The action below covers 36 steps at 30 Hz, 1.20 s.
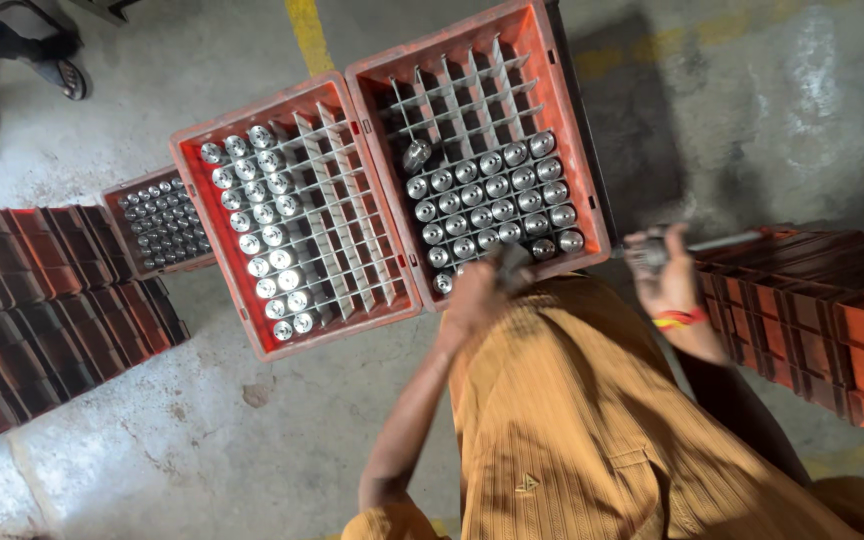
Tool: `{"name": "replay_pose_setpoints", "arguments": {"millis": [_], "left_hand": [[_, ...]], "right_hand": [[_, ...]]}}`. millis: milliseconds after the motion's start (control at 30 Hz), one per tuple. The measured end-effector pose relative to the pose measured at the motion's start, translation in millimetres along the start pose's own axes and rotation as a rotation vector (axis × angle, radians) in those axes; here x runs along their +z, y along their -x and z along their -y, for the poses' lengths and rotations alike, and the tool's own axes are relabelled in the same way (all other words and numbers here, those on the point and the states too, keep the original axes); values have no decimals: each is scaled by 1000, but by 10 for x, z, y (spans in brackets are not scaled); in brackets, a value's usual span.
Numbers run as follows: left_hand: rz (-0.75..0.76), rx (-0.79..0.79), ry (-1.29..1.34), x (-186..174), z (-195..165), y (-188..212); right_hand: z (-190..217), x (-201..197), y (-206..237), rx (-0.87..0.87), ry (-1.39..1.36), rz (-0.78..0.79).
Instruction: The person picks small knurled metal caps one at a time from red divided trays and presses each onto a steel shaft held in the other hand, building a stack of parts on the shaft. The trays sit on the floor beside them, and they work through the tray compartments repeatedly.
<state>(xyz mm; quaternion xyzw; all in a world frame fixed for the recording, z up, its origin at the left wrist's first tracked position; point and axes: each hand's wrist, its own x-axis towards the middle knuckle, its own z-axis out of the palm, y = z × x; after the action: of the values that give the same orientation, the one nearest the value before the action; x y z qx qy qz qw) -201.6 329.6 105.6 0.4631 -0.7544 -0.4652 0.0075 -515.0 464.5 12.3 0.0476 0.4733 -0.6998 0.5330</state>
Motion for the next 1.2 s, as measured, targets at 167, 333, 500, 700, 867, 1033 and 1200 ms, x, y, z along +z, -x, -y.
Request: {"name": "replay_pose_setpoints", "arguments": {"millis": [167, 333, 500, 700, 867, 1033, 1200], "left_hand": [[-638, 42, -438, -743, 807, -906], [-602, 75, -783, -1210, 1133, -1469], [-450, -75, -564, -1280, 1022, -1396], [-566, 275, -558, -923, 970, -1251], [-548, 120, -648, -914, 1210, -1239], [-653, 149, -635, -924, 1293, -1099], [-783, 223, -528, -1074, 1072, -1485]], "right_hand": [[281, -219, 117, -126, -29, -138], [-39, -71, 238, -69, 7, -99], [-414, 87, 394, -19, 55, -86], [-606, 351, 535, -35, 148, -46], [-609, 530, 521, -25, 217, -4], [-651, 569, 530, 0, 233, -4], [-683, 649, 598, -14, 269, -37]]}}
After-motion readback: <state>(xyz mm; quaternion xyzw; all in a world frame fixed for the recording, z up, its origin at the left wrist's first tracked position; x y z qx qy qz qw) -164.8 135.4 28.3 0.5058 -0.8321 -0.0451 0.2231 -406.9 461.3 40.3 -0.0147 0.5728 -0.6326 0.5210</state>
